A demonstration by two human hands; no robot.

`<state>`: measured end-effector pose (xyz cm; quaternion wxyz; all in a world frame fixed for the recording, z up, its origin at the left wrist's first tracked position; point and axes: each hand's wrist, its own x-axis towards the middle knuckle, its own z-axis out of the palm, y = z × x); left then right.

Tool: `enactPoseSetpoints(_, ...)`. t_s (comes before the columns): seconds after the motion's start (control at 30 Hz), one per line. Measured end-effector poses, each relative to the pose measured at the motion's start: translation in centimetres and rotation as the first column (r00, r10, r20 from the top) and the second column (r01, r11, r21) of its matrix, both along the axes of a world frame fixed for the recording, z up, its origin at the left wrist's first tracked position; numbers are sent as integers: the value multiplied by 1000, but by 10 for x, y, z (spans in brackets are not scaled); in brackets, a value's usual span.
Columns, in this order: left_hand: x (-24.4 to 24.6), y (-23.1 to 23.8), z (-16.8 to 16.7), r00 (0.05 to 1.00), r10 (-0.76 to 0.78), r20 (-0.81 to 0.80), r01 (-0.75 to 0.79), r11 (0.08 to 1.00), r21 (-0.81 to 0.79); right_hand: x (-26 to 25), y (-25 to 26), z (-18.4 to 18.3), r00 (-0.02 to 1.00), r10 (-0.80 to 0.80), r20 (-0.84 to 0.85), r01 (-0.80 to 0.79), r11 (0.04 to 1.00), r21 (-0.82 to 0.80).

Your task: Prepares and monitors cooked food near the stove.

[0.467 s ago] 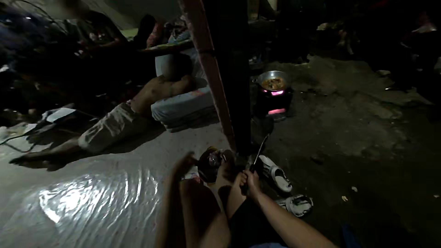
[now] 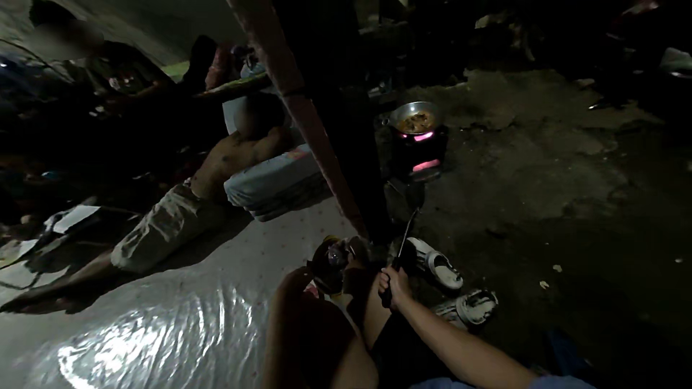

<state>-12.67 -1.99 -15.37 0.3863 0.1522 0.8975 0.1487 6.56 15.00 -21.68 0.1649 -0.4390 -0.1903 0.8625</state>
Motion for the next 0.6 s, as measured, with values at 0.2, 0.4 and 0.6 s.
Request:
enactPoseSetpoints(0.2,14,6,13,997,-67,-36,66,997,-36,4,2,1,1000,14,-2,-14,1000,-8)
enactPoseSetpoints(0.4,14,7,9,993,-110,41,117,971,-207,6,2,-1,1000,16,-27,-16,1000,-12)
enactPoseSetpoints(0.6,13,13,10,989,-105,102,125,969,-215,6,1,0,1000,-2,-27,1,1000,-15)
